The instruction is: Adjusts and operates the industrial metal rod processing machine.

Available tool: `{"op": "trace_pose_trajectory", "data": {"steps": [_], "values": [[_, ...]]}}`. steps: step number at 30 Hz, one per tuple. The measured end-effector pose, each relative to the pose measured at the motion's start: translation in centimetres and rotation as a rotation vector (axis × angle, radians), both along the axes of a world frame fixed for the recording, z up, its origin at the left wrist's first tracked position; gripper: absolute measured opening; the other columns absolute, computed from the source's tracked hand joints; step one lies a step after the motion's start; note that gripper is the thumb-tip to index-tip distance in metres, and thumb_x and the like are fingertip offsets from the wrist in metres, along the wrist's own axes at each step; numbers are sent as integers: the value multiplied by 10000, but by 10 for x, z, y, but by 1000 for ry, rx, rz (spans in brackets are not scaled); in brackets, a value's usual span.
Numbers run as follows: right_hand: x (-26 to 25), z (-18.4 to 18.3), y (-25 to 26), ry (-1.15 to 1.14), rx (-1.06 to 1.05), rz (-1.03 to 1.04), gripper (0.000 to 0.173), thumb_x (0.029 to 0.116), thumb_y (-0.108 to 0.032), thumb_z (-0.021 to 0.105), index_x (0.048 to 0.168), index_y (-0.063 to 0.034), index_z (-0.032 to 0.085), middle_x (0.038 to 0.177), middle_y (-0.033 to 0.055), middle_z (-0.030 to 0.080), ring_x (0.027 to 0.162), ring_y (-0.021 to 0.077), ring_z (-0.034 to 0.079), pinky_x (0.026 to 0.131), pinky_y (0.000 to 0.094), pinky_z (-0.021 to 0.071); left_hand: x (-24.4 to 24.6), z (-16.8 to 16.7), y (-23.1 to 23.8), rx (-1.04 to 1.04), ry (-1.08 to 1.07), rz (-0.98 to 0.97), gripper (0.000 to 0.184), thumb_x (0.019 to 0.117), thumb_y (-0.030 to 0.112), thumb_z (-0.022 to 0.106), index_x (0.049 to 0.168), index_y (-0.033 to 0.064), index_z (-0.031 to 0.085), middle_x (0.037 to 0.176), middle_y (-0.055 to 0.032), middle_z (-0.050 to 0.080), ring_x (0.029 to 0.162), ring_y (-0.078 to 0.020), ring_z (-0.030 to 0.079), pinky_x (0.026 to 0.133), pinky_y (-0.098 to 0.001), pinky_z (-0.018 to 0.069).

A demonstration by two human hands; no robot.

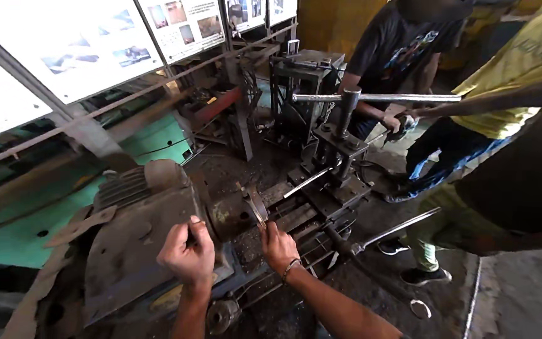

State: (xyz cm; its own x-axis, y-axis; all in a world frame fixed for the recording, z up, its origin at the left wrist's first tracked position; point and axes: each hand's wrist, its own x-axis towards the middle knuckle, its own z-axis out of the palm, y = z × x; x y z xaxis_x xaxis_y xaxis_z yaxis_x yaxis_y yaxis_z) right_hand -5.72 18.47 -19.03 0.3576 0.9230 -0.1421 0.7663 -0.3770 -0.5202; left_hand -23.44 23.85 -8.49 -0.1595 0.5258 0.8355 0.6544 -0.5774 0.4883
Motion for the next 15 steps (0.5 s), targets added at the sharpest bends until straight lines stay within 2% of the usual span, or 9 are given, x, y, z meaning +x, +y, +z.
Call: {"op": "trace_pose_trajectory", "data": {"steps": [5, 9, 11, 15], "values": [[-1, -40, -7, -26, 137, -24, 514, 1040, -566, 344, 1181, -171, 641, 851, 37, 735, 780, 247, 740, 685, 480, 599, 0, -3, 0, -6, 25, 2, 330, 990, 166, 576, 716, 1, 658, 664, -50, 625, 597, -81, 617, 533, -246, 504], [-2, -72, -5, -40, 191, -32, 469, 1037, -528, 366, 1097, -164, 656, 826, 28, 724, 738, 231, 731, 640, 458, 591, 1, -6, 3, 26, 30, 7, 320, 993, 158, 566, 737, -8, 666, 676, -61, 636, 613, -100, 641, 545, -258, 526], [-1, -88, -2, -17, 173, -22, 476, 1034, -529, 364, 1079, -159, 661, 832, 33, 726, 750, 233, 732, 653, 463, 592, 1, -8, 2, 32, 33, 4, 319, 1000, 144, 557, 744, -13, 664, 687, -61, 638, 622, -102, 642, 556, -258, 531], [4, -112, 10, 33, 107, -22, 459, 1014, -516, 412, 1162, -169, 674, 919, 50, 753, 819, 258, 745, 705, 499, 594, 1, -10, 6, 50, 52, 4, 328, 1006, 132, 531, 738, -14, 651, 690, -65, 641, 621, -104, 640, 556, -259, 529]]}}
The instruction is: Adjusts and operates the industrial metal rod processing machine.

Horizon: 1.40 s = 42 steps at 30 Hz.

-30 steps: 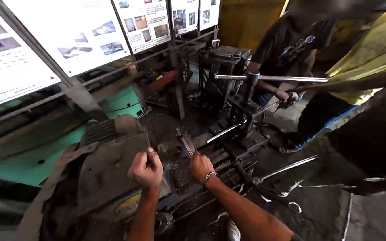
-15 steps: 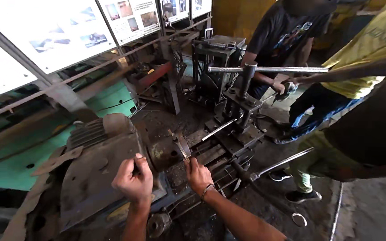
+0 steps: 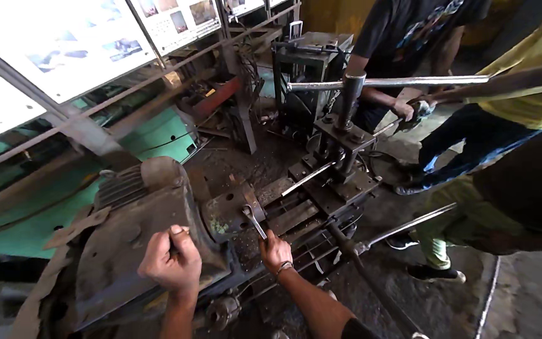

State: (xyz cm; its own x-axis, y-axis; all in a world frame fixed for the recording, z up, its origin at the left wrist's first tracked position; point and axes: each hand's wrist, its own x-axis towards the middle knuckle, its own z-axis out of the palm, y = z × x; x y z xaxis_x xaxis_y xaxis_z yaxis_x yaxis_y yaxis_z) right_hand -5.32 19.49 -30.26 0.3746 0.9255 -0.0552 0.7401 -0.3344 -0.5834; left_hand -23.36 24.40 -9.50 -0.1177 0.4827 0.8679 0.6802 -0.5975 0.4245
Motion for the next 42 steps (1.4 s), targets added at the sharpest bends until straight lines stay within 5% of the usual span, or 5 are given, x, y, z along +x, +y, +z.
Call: {"op": "trace_pose_trajectory", "data": {"steps": [10, 28, 34, 36, 42], "values": [[10, -5, 10, 195, -331, 48, 409, 1014, -412, 470, 1362, -246, 606, 1126, 93, 752, 1043, 317, 725, 862, 582, 568, -1, -2, 1, 13, 48, 53, 362, 1023, 130, 467, 755, -32, 647, 713, -105, 655, 646, -133, 648, 588, -277, 535], [32, 43, -77, 417, 46, 166, 493, 1034, -591, 422, 1040, -171, 680, 692, 5, 641, 627, 194, 656, 599, 466, 568, 7, 0, -6, -58, 78, 190, 381, 1050, 156, 430, 811, -13, 673, 754, -72, 647, 695, -122, 624, 653, -278, 533], [57, 53, -119, 202, 355, 284, 333, 1039, -441, 535, 1028, -149, 694, 714, -10, 671, 596, 140, 661, 538, 392, 579, 15, 1, -49, -38, 142, 295, 347, 969, 293, 605, 1194, 36, 665, 1273, -201, 639, 1304, -396, 515, 1152, -574, 332], [57, 60, -119, 450, 206, 210, 370, 1066, -434, 490, 1106, -110, 664, 692, 8, 625, 580, 153, 619, 557, 400, 561, 33, -20, -75, -30, 106, 152, 246, 966, 318, 621, 1166, 175, 618, 1254, -75, 619, 1312, -273, 512, 1133, -497, 379], [73, 120, -77, 965, -225, 188, 433, 1064, -301, 473, 1474, -163, 488, 819, 89, 636, 532, 201, 555, 473, 388, 511, 102, -98, -83, -1276, -574, -684, 404, 1046, 303, 559, 1343, 30, 580, 1238, -103, 680, 1110, -206, 673, 943, -392, 584]]}}
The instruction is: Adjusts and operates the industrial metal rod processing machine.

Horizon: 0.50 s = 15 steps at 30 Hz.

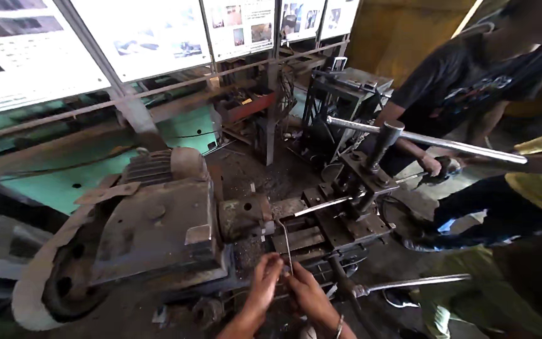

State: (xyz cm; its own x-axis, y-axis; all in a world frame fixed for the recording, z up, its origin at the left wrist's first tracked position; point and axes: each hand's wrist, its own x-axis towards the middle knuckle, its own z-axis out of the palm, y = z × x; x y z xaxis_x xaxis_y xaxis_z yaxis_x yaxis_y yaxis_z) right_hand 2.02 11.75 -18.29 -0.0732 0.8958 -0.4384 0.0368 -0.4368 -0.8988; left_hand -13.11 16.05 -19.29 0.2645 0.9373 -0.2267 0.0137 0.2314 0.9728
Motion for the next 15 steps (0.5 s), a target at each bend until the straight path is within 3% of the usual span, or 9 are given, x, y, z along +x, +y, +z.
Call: {"op": "trace_pose_trajectory", "data": {"steps": [2, 5, 7, 11, 15], "values": [[2, 15, 10, -21, -17, 70, 453, 1062, -310, 480, 1490, -162, 470, 824, 107, 642, 527, 229, 580, 480, 416, 543, 12, -6, 24, -289, -245, -22, 442, 1079, 370, 483, 1380, 62, 581, 1287, -104, 678, 1152, -237, 658, 948, -432, 558], [1, 28, 18, -90, 10, 75, 458, 1065, -314, 464, 1494, -153, 464, 826, 107, 651, 514, 235, 596, 483, 423, 565, 21, -4, 56, -305, -479, -72, 411, 1108, 241, 372, 1415, 30, 545, 1324, -140, 664, 1195, -265, 645, 979, -431, 543], [2, 33, 22, -100, 51, 23, 416, 1072, -309, 454, 1445, -134, 505, 811, 106, 651, 495, 230, 582, 455, 405, 548, 28, 4, 69, -321, -560, -79, 372, 1102, 200, 410, 1384, 6, 554, 1257, -161, 683, 1116, -268, 674, 938, -420, 563], [10, 34, 30, -231, 6, 78, 403, 1080, -358, 433, 1410, -145, 524, 751, 92, 635, 505, 228, 592, 470, 404, 542, 41, -1, 73, -424, -686, -12, 278, 1056, 172, 556, 1285, 16, 576, 1041, -117, 670, 900, -215, 685, 790, -362, 597], [15, 50, 37, -465, -12, 149, 421, 1073, -378, 425, 1428, -179, 536, 786, 76, 686, 551, 222, 648, 522, 423, 580, 44, -4, 78, -524, -791, 49, 217, 1061, 148, 541, 1230, 16, 570, 1016, -122, 671, 833, -205, 685, 759, -350, 602]]}}
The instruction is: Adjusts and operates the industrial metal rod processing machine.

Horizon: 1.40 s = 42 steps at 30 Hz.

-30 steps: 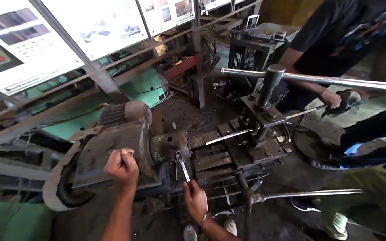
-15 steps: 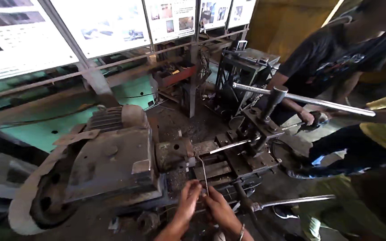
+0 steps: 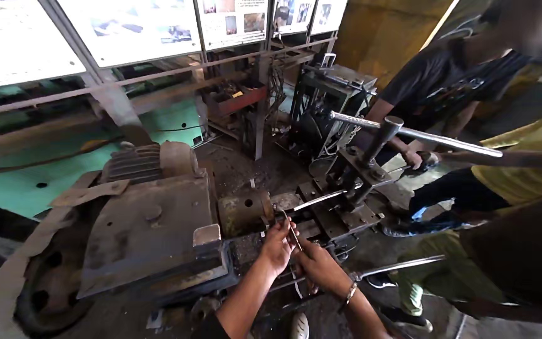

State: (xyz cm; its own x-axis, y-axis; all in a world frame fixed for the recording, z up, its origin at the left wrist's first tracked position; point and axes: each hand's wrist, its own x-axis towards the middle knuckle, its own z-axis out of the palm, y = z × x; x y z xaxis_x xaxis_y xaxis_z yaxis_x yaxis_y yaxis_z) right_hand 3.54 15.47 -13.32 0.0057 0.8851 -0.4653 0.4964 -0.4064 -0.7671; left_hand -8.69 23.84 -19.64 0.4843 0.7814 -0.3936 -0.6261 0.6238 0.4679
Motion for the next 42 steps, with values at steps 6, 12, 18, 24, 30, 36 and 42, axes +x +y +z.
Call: {"op": "trace_pose_trajectory", "data": {"steps": [6, 12, 18, 24, 30, 36, 42], "values": [[-4, 30, -5, -547, -9, 33, 407, 1038, -413, 437, 1380, -260, 596, 961, 88, 732, 901, 299, 719, 819, 570, 570, 7, 4, 0, -65, -86, -18, 150, 1060, 107, 523, 1183, 32, 566, 1009, -126, 670, 794, -211, 677, 758, -374, 600], [-17, 50, -3, -782, -95, 36, 407, 1049, -391, 401, 1395, -263, 574, 1064, 128, 736, 1002, 359, 717, 824, 596, 569, 15, 6, -2, -122, -123, 17, 132, 1060, 89, 513, 1165, 35, 570, 1007, -125, 667, 804, -210, 675, 772, -364, 598], [-33, 61, -2, -931, -105, 47, 367, 1056, -322, 398, 1356, -212, 579, 1040, 128, 738, 979, 360, 727, 783, 567, 581, 22, 5, -1, -174, -139, 30, 136, 1063, 76, 486, 1176, 48, 557, 976, -111, 648, 764, -198, 664, 735, -348, 599], [-39, 67, 5, -899, -127, 108, 386, 1054, -306, 425, 1407, -214, 551, 1076, 147, 730, 1001, 378, 720, 810, 583, 579, 16, 2, -1, -227, -228, 78, 159, 1050, 32, 450, 1163, 56, 559, 973, -109, 651, 779, -200, 674, 717, -340, 605], [-34, 72, 10, -924, -125, 141, 371, 1041, -311, 440, 1365, -224, 598, 1094, 152, 728, 1024, 376, 712, 819, 587, 571, 17, -5, -3, -252, -265, 91, 156, 1062, 58, 438, 1161, 49, 558, 982, -115, 664, 794, -211, 688, 733, -353, 611], [-37, 85, 14, -921, -109, 179, 338, 1026, -303, 472, 1302, -188, 628, 1083, 149, 723, 1026, 372, 708, 818, 586, 572, 17, 3, -6, -242, -257, 118, 168, 1066, 56, 419, 1140, 52, 570, 972, -111, 663, 781, -201, 683, 711, -334, 606], [-45, 106, 21, -922, -57, 244, 282, 1010, -254, 514, 1231, -142, 649, 1050, 164, 716, 1001, 389, 702, 792, 601, 566, 19, 6, -8, -269, -338, 107, 183, 1069, 99, 394, 1113, 104, 571, 931, -69, 655, 815, -181, 676, 741, -348, 597]]}}
